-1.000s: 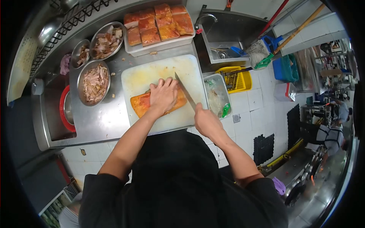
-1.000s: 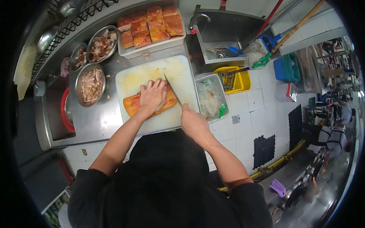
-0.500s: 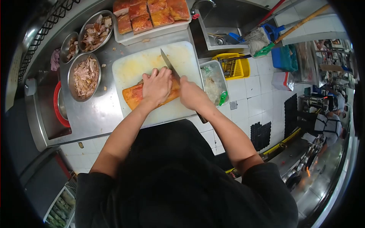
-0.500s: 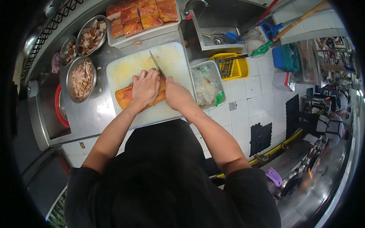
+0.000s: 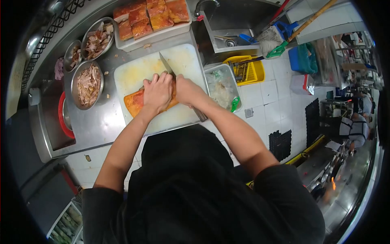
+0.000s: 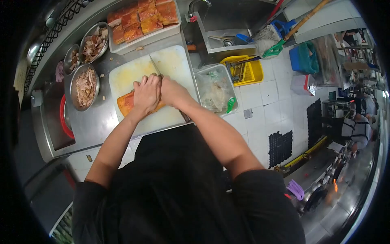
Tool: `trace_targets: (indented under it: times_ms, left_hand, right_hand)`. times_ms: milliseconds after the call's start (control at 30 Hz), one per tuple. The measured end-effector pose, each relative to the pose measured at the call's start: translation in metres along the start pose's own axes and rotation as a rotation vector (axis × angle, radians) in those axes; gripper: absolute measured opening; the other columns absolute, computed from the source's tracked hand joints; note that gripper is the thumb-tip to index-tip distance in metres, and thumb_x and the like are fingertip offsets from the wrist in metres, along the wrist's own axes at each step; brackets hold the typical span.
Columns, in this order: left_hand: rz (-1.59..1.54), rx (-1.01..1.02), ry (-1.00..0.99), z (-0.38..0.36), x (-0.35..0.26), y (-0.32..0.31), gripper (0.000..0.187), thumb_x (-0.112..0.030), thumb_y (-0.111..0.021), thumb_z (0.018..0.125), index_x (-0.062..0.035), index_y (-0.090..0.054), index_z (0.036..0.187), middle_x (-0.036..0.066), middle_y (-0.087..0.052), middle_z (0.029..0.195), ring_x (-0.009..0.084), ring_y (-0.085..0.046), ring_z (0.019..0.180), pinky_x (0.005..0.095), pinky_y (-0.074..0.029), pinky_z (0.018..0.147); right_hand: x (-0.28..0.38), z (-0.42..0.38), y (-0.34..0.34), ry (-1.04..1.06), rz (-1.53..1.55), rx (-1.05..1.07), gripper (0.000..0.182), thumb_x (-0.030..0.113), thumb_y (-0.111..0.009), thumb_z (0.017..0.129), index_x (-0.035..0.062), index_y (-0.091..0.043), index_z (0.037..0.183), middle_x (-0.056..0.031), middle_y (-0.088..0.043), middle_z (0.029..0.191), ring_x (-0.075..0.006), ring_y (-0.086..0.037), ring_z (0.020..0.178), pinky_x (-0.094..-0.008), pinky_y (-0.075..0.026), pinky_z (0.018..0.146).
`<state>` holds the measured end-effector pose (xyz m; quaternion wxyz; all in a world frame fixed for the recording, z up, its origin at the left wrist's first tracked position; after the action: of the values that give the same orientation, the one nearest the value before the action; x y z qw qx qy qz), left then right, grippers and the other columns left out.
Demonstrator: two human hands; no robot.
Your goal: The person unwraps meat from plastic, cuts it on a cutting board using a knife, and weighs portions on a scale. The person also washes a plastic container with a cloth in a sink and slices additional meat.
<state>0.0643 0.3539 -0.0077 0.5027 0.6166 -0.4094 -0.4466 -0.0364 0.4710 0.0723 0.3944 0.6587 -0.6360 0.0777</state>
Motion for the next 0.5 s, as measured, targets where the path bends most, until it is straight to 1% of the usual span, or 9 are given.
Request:
trace_targets:
  times_ms: [33, 100, 133, 167, 233, 333, 367, 433, 500]
  left_hand:
    - [0.002, 0.009, 0.010, -0.002, 0.000, 0.000, 0.020, -0.027, -0.052, 0.102, -0.0156, -0.055, 0.118, 0.003, -0.057, 0.121, 0.0240, -0.053, 0.115, 0.0493, -0.038, 0.091]
    - [-0.010, 0.011, 0.019, 0.001, -0.002, -0.002, 0.020, -0.027, -0.052, 0.102, -0.0158, -0.055, 0.119, 0.003, -0.056, 0.121, 0.0238, -0.053, 0.114, 0.0492, -0.038, 0.091]
    - [-0.013, -0.026, 0.021, 0.001, -0.001, -0.004, 0.021, -0.027, -0.052, 0.102, -0.0159, -0.055, 0.119, 0.003, -0.056, 0.121, 0.0239, -0.052, 0.114, 0.0494, -0.038, 0.091]
    - [-0.013, -0.058, 0.018, 0.000, -0.001, -0.006, 0.021, -0.026, -0.052, 0.102, -0.0159, -0.055, 0.119, 0.003, -0.056, 0.121, 0.0240, -0.052, 0.114, 0.0496, -0.038, 0.090]
    - [-0.017, -0.041, 0.015, -0.001, 0.001, -0.004, 0.021, -0.026, -0.053, 0.102, -0.0161, -0.055, 0.120, 0.003, -0.056, 0.122, 0.0242, -0.052, 0.114, 0.0496, -0.038, 0.091]
    - [-0.035, -0.028, 0.026, 0.004, 0.000, -0.001, 0.021, -0.026, -0.053, 0.102, -0.0162, -0.055, 0.121, 0.003, -0.056, 0.124, 0.0248, -0.052, 0.114, 0.0495, -0.038, 0.091]
    - [-0.057, -0.015, 0.034, 0.002, 0.000, -0.002, 0.022, -0.025, -0.053, 0.102, -0.0161, -0.055, 0.121, 0.003, -0.056, 0.125, 0.0251, -0.052, 0.114, 0.0494, -0.038, 0.091]
    - [-0.052, -0.003, 0.030, 0.002, 0.001, -0.003, 0.021, -0.026, -0.053, 0.102, -0.0159, -0.055, 0.121, 0.003, -0.057, 0.125, 0.0253, -0.053, 0.114, 0.0494, -0.038, 0.091]
    - [-0.036, -0.001, 0.017, 0.004, 0.001, -0.002, 0.021, -0.026, -0.052, 0.102, -0.0156, -0.055, 0.120, 0.003, -0.057, 0.126, 0.0256, -0.053, 0.114, 0.0495, -0.038, 0.091]
  right_hand:
    - [-0.011, -0.003, -0.009, 0.001, 0.009, 0.003, 0.022, 0.000, -0.048, 0.093, -0.0099, -0.051, 0.112, -0.0392, -0.068, 0.099, -0.0539, -0.067, 0.099, -0.0570, -0.052, 0.090]
    - [-0.044, -0.011, -0.026, 0.137, -0.142, -0.122, 0.030, -0.002, -0.053, 0.090, -0.0108, -0.051, 0.118, -0.0366, -0.069, 0.106, -0.0505, -0.069, 0.103, -0.0551, -0.054, 0.090]
    - [-0.047, -0.011, -0.029, 0.140, -0.152, -0.118, 0.030, -0.002, -0.053, 0.090, -0.0108, -0.051, 0.118, -0.0366, -0.069, 0.106, -0.0505, -0.069, 0.103, -0.0551, -0.054, 0.090]
    - [-0.050, -0.013, -0.033, 0.131, -0.144, -0.139, 0.030, -0.003, -0.053, 0.090, -0.0108, -0.051, 0.118, -0.0368, -0.069, 0.105, -0.0510, -0.069, 0.103, -0.0556, -0.054, 0.090]
    - [-0.059, -0.020, -0.044, 0.117, -0.127, -0.160, 0.030, -0.003, -0.052, 0.089, -0.0108, -0.051, 0.118, -0.0369, -0.069, 0.104, -0.0514, -0.068, 0.103, -0.0561, -0.053, 0.090]
    - [-0.071, -0.014, -0.052, 0.166, -0.090, -0.207, 0.025, -0.002, -0.046, 0.092, -0.0108, -0.050, 0.115, -0.0375, -0.068, 0.092, -0.0543, -0.067, 0.093, -0.0595, -0.051, 0.084]
    - [-0.076, -0.017, -0.062, 0.167, -0.085, -0.195, 0.025, -0.002, -0.046, 0.092, -0.0108, -0.050, 0.115, -0.0375, -0.068, 0.092, -0.0543, -0.067, 0.093, -0.0595, -0.051, 0.084]
    - [-0.091, -0.024, -0.074, 0.106, -0.098, -0.193, 0.026, -0.001, -0.048, 0.092, -0.0095, -0.049, 0.116, -0.0360, -0.068, 0.089, -0.0551, -0.067, 0.090, -0.0606, -0.051, 0.081]
    - [-0.092, 0.006, -0.081, 0.144, -0.077, -0.245, 0.028, -0.001, -0.049, 0.092, -0.0086, -0.048, 0.119, -0.0359, -0.069, 0.092, -0.0538, -0.068, 0.092, -0.0607, -0.052, 0.082]
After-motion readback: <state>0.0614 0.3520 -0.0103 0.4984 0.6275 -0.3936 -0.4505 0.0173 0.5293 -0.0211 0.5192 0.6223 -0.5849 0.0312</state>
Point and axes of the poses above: each hand's wrist, its own z-axis towards the middle knuckle, its own y-axis out of the back of the hand, x = y × z, the point moved 1 cm from there along z, towards the middle knuckle
